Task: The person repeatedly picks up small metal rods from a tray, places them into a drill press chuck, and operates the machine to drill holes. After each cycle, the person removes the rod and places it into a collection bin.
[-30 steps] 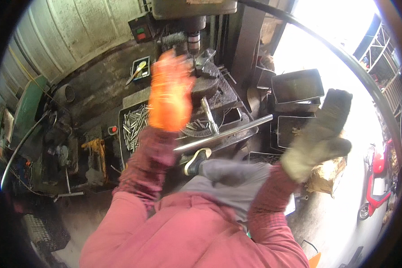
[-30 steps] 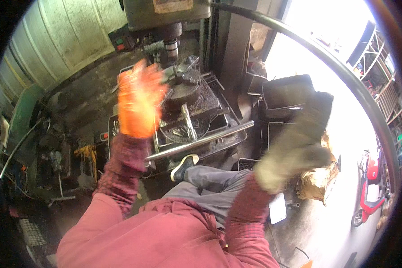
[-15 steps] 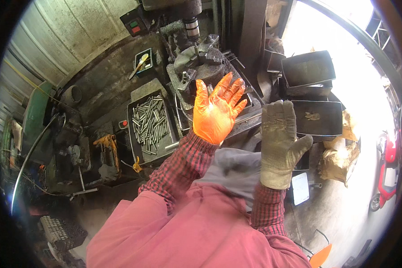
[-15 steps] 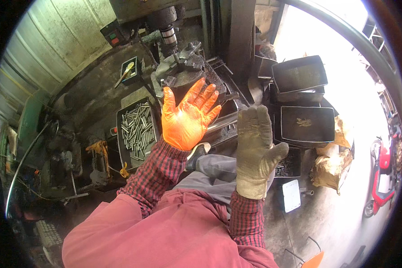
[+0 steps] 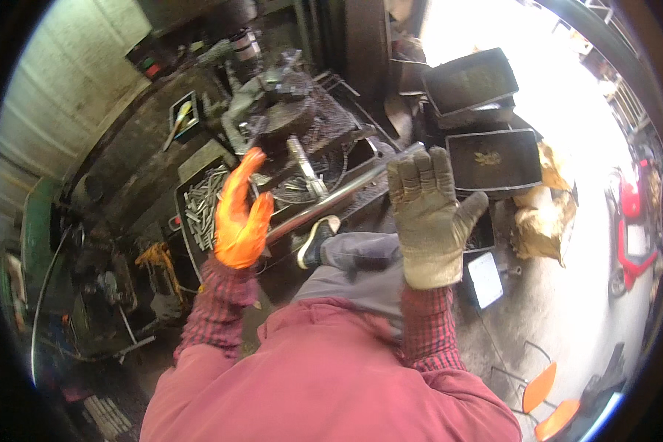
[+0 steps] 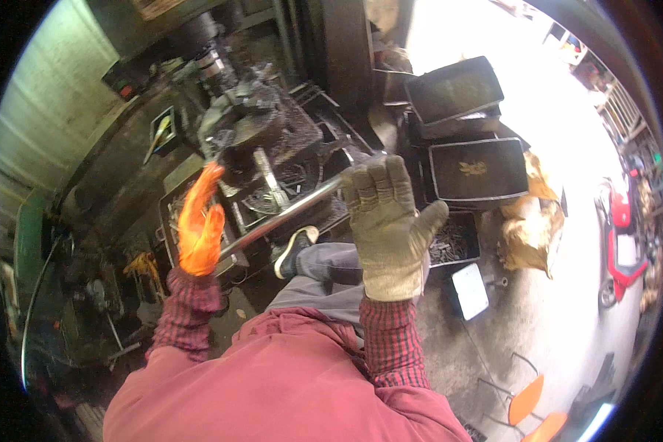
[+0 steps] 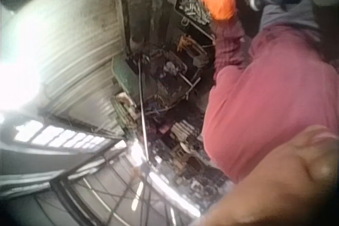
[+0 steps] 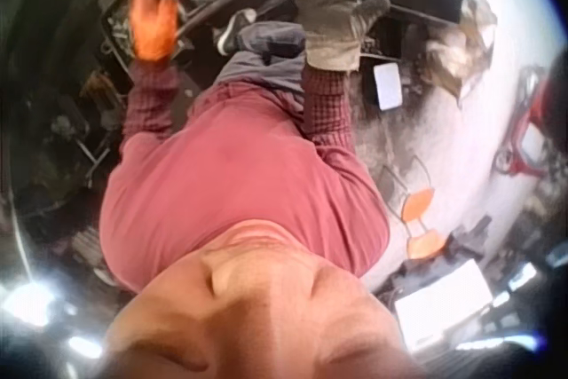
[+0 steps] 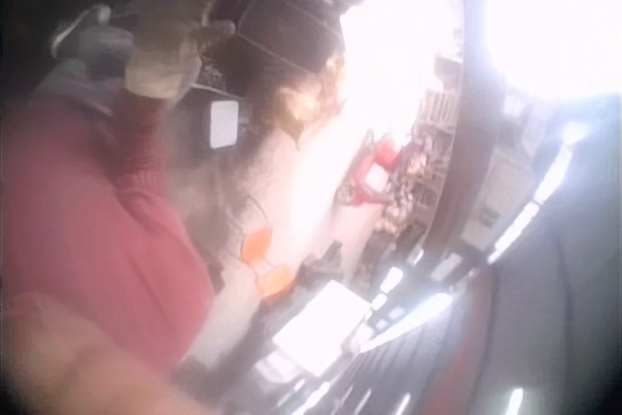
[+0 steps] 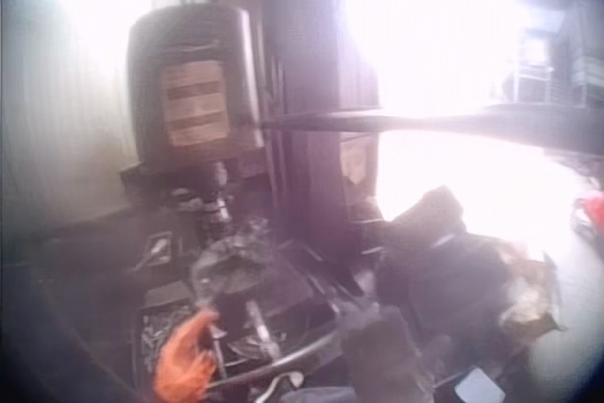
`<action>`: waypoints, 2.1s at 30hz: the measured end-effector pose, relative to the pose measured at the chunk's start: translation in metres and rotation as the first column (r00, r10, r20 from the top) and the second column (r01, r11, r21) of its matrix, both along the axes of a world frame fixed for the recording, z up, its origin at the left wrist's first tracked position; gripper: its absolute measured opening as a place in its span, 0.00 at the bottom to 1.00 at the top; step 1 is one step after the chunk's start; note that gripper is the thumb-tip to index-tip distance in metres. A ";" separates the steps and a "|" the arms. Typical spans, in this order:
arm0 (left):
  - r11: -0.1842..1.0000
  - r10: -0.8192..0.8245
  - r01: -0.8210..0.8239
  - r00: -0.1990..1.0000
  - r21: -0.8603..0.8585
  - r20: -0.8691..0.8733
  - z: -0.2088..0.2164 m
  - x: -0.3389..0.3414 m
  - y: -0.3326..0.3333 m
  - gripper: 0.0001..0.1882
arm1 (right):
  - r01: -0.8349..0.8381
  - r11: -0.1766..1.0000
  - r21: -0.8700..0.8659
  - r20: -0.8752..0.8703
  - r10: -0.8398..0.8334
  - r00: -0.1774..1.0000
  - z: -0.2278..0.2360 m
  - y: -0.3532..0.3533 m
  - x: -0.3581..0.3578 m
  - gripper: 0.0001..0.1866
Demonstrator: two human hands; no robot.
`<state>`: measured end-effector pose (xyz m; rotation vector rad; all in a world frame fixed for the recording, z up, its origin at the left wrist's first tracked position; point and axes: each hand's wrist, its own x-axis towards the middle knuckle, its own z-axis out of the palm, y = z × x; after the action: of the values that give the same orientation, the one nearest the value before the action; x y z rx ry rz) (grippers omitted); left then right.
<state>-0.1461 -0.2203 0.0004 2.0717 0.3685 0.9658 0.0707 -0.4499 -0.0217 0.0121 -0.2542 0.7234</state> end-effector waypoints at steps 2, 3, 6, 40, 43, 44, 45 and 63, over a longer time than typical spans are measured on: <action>0.975 0.066 -0.012 0.969 0.223 -0.238 -0.011 -0.027 0.016 0.39 | 0.021 1.000 -0.014 0.023 -0.021 1.000 -0.011 -0.003 0.016 0.42; 0.993 0.060 -0.011 0.909 0.120 -0.413 -0.019 -0.041 0.016 0.42 | 0.165 0.963 -0.212 0.015 -0.165 0.986 -0.017 0.002 0.025 0.40; 0.987 -0.076 0.161 0.603 0.027 -0.794 -0.047 -0.055 0.017 0.46 | 0.351 0.658 -0.666 0.076 -0.409 0.910 -0.030 0.031 0.048 0.35; 0.762 0.460 -0.647 0.513 0.025 -0.725 -0.289 -0.171 0.161 0.24 | 0.274 0.325 -0.905 0.378 0.319 0.869 -0.077 0.049 -0.026 0.29; 0.775 0.463 -0.614 0.384 0.154 -0.799 -0.312 -0.132 0.201 0.24 | 0.183 0.698 -0.693 0.294 0.042 0.955 -0.055 0.045 -0.029 0.25; 0.757 0.470 -0.627 0.327 0.184 -0.820 -0.319 -0.116 0.213 0.24 | 0.220 0.728 -0.649 0.367 0.046 0.929 -0.044 0.052 -0.038 0.37; 0.741 0.403 -0.658 0.276 0.134 -0.873 -0.325 -0.102 0.229 0.24 | 0.349 0.586 -0.732 0.435 0.007 0.901 -0.031 0.060 -0.049 0.40; 0.620 0.514 -0.529 0.832 -0.580 -0.208 -0.282 -0.073 0.276 0.14 | 0.688 0.698 -0.198 0.743 0.565 -0.359 0.044 0.149 -0.093 0.31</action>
<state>-0.2188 0.0552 -0.2816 1.3658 1.1947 0.9696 -0.0227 -0.3005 0.0225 -1.7137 -1.7892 0.3463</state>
